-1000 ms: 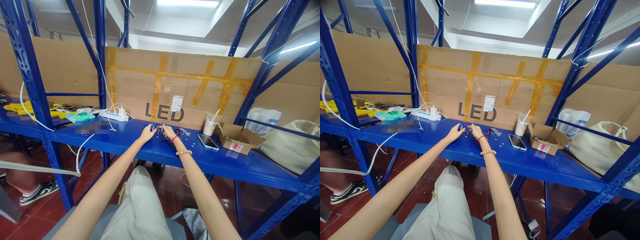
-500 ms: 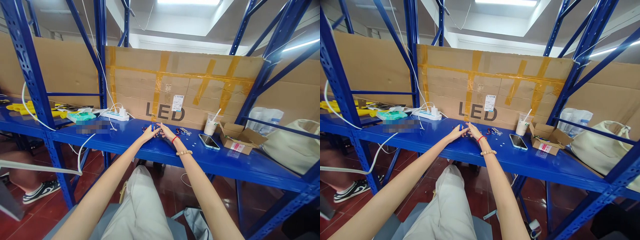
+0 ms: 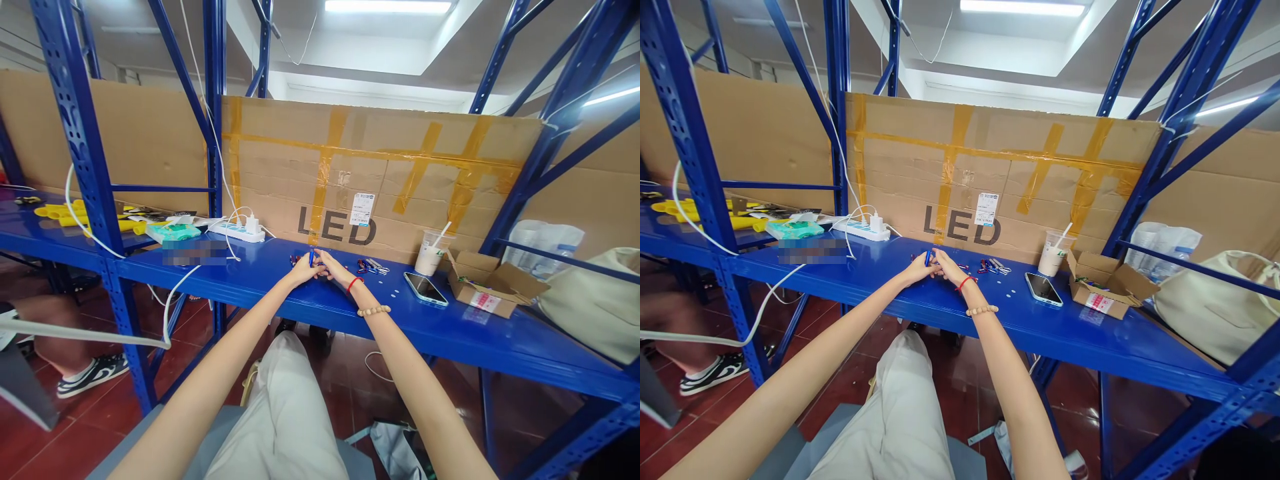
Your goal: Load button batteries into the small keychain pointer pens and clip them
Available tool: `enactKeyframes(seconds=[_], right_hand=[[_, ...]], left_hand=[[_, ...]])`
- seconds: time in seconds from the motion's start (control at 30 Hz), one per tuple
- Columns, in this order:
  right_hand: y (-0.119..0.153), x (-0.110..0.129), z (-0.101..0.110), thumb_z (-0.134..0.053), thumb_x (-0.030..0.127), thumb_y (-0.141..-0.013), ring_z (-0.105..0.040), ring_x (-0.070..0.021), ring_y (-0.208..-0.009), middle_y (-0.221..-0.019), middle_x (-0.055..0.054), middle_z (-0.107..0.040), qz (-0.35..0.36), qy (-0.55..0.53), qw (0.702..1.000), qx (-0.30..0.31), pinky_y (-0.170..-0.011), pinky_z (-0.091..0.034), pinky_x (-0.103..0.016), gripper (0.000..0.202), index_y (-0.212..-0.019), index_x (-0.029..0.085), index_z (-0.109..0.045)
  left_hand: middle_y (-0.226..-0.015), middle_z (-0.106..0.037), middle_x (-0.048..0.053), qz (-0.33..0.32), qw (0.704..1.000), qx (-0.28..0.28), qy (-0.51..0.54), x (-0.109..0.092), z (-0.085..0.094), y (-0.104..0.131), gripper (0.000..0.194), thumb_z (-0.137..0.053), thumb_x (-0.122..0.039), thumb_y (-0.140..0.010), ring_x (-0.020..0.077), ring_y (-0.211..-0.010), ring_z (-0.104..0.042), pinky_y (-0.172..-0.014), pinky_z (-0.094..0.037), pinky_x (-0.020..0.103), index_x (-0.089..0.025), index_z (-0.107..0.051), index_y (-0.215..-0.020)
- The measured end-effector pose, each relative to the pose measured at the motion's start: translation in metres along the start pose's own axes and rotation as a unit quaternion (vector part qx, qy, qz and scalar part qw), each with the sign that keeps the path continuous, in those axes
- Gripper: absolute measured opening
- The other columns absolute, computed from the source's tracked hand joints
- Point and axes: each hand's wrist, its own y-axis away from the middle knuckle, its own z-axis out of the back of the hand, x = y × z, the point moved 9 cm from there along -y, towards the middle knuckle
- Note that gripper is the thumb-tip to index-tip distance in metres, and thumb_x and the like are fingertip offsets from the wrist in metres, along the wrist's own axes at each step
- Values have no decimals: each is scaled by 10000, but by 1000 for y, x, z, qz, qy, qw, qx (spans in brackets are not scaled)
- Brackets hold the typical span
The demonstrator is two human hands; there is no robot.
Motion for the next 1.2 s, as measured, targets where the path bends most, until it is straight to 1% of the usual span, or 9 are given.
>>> enactKeyframes(seconds=[0.17, 0.3, 0.5, 0.6, 0.73, 0.9, 1.0, 1.13, 1.2], right_hand=[[-5, -9, -1, -387, 342, -888, -345, -37, -452, -874, -15, -544, 0, -5, 1000, 15, -368, -212, -160, 413, -1293, 259, -378], [-9, -8, 1, -437, 256, -858, -360, -31, -455, -885, -21, -559, 19, -22, 1000, 8, -379, -251, -157, 421, -1278, 239, -411], [-10, 5, 20, -558, 235, -782, -509, -67, -582, -915, -68, -635, 69, 2, 994, -79, -470, -394, -176, 340, -1107, 139, -589], [-10, 5, 24, -584, 245, -766, -585, -103, -673, -939, -92, -668, 78, 9, 993, -85, -510, -427, -186, 277, -1002, 116, -651], [-12, -1, 25, -644, 274, -722, -638, -150, -713, -888, -104, -697, 66, 13, 994, -81, -544, -471, -217, 315, -987, 106, -670], [-11, 4, 34, -705, 316, -642, -656, -184, -735, -882, -104, -705, 105, 18, 988, -114, -688, -529, -300, 376, -944, 93, -691], [-10, 7, 40, -695, 337, -645, -660, -203, -741, -891, -106, -705, 116, 34, 984, -131, -700, -537, -329, 401, -968, 100, -688], [-8, 8, 41, -675, 338, -668, -665, -212, -738, -887, -101, -706, 123, 52, 982, -134, -700, -540, -342, 397, -992, 109, -683], [-8, 8, 41, -675, 321, -671, -665, -218, -762, -879, -98, -708, 126, 51, 982, -134, -721, -540, -347, 369, -973, 109, -689]], left_hand=[[-611, -522, -62, -7, 999, -35, -24, 2, 8, 0, 232, -635, -161, -702, 85, -460, -532, -525, -428, 231, -181, -410, -752], [-583, -519, -69, -1, 999, -46, -22, 0, 10, 0, 252, -623, -156, -701, 92, -446, -529, -511, -422, 228, -193, -377, -744], [-645, -580, -53, -11, 990, -140, 1, -2, 28, 0, 224, -615, -147, -688, 84, -516, -547, -679, -458, 272, -189, -403, -750], [-690, -582, -46, -26, 985, -169, -18, -6, 35, 0, 215, -595, -107, -672, 79, -542, -538, -705, -455, 274, -187, -404, -731], [-744, -594, -23, -52, 980, -188, -45, -14, 41, 3, 204, -575, -87, -664, 87, -573, -533, -685, -450, 261, -187, -404, -713], [-760, -601, -21, -54, 981, -183, -28, -15, 39, 3, 231, -600, -85, -635, 81, -553, -532, -648, -449, 244, -185, -417, -734], [-766, -603, -22, -36, 985, -170, 13, -12, 36, 2, 236, -576, -70, -643, 81, -558, -562, -595, -445, 220, -186, -400, -749], [-601, -543, -62, 15, 986, -143, 78, -4, 29, -1, 185, -518, -107, -716, 89, -470, -564, -454, -383, 184, -197, -358, -742], [-532, -499, -76, 17, 986, -141, 88, -4, 28, 0, 178, -518, -152, -752, 96, -454, -567, -432, -370, 179, -197, -348, -726]])
